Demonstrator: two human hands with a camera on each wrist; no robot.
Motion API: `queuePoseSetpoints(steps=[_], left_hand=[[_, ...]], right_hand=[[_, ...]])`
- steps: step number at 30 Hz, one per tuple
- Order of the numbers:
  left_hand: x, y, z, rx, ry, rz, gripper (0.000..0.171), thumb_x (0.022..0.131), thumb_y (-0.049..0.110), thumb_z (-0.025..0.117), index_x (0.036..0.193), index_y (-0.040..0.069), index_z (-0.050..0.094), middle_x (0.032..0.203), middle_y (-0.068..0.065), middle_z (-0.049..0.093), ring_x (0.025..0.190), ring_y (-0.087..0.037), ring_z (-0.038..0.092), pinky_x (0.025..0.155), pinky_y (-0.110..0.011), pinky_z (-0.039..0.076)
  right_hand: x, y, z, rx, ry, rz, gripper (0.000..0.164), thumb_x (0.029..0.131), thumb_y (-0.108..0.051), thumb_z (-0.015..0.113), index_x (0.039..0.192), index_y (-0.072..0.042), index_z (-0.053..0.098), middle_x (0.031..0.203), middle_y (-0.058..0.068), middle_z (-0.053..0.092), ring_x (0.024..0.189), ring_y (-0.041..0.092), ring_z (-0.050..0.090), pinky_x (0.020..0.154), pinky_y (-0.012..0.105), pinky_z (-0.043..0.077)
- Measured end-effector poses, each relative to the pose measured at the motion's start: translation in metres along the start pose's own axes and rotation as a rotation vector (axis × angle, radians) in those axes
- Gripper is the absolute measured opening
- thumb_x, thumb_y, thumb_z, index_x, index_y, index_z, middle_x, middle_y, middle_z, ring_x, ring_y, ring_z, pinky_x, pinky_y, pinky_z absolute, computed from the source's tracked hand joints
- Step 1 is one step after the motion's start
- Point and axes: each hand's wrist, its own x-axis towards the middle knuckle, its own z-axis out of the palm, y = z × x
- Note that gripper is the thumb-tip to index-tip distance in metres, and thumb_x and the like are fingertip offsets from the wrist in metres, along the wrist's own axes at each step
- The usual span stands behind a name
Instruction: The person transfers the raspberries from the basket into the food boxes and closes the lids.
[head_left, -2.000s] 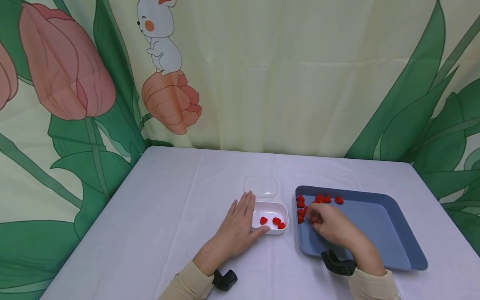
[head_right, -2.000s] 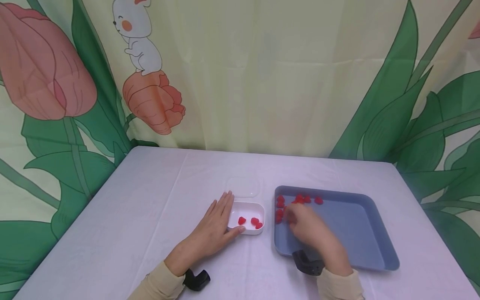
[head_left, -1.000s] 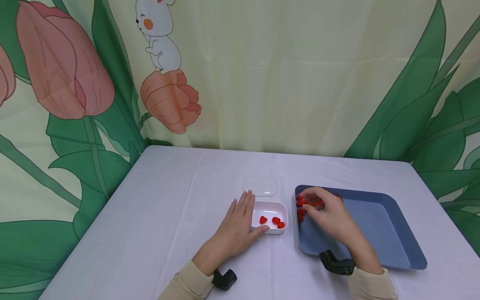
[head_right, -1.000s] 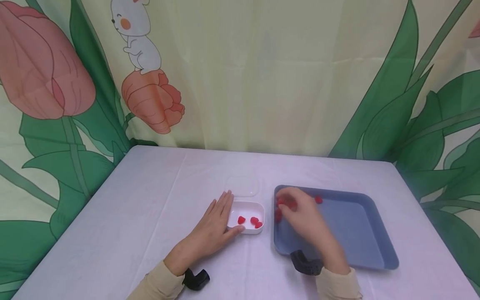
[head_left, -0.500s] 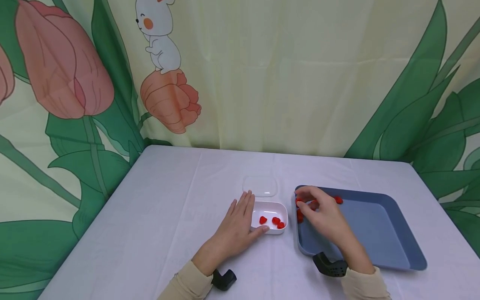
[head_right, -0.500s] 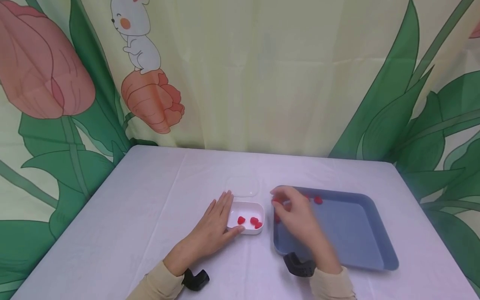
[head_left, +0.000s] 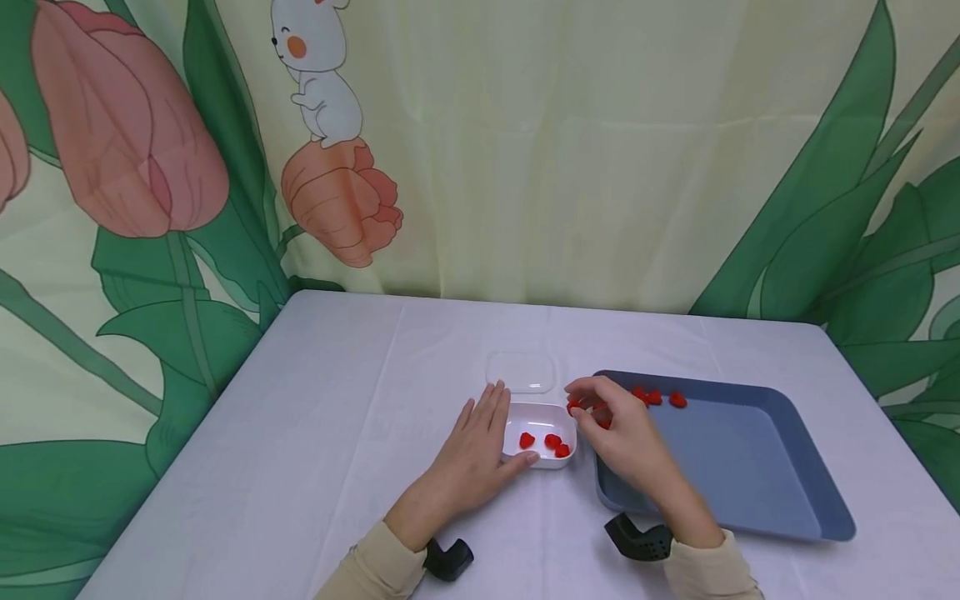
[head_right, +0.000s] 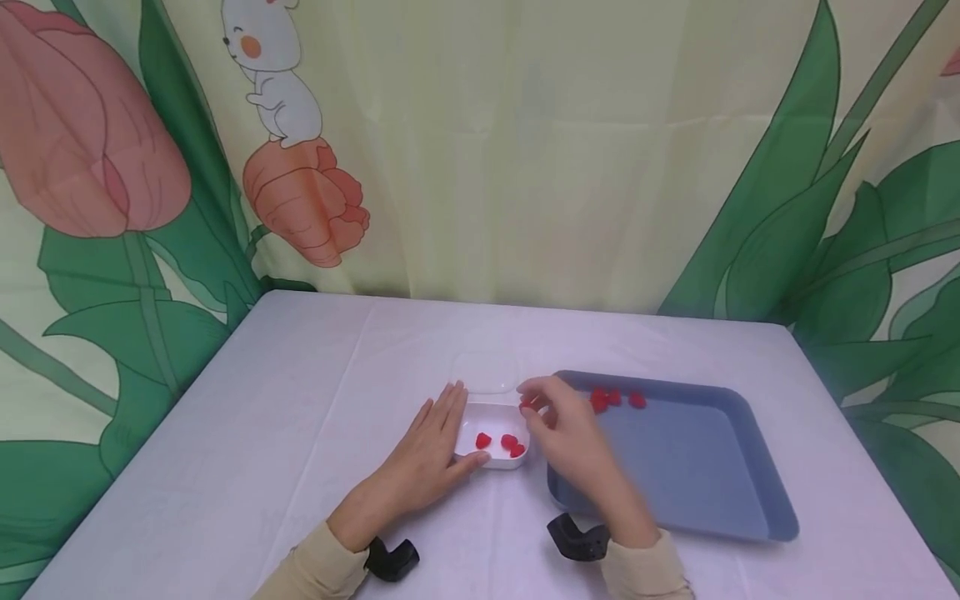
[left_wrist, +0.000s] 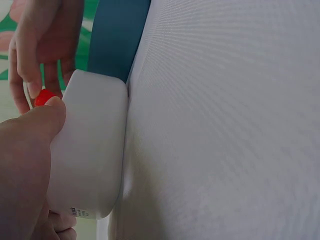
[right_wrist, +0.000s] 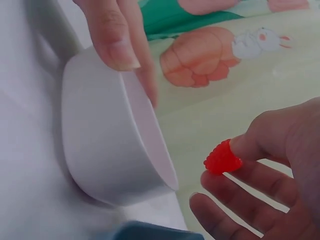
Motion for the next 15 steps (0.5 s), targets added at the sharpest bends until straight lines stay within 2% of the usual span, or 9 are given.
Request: queuePoseSetpoints(steps=[7, 15], left_hand=[[0.002, 0.0, 0.001, 0.017, 0.013, 0.004, 0.097, 0.092, 0.071, 0.041, 0.159, 0.007, 0.012, 0.167, -0.008, 0.015, 0.156, -0.024, 0.01, 0.124, -0.052, 0.016], [0.0, 0.0, 0.001, 0.024, 0.01, -0.001, 0.097, 0.092, 0.07, 0.043, 0.159, 0.006, 0.014, 0.167, -0.009, 0.016, 0.156, -0.025, 0.011, 0.124, -0.052, 0.017]], right_hand=[[0.0, -0.006, 0.009, -0.031, 0.011, -0.053, 0.038, 0.084, -0.003, 0.075, 0.12, -0.013, 0.065, 0.109, 0.001, 0.069, 0.095, 0.014, 0.066, 0.076, 0.023, 0.058], [-0.001, -0.008, 0.021, -0.047, -0.025, -0.084, 0.042, 0.083, -0.003, 0.076, 0.123, -0.012, 0.065, 0.109, 0.0, 0.07, 0.094, 0.011, 0.066, 0.078, 0.022, 0.058]])
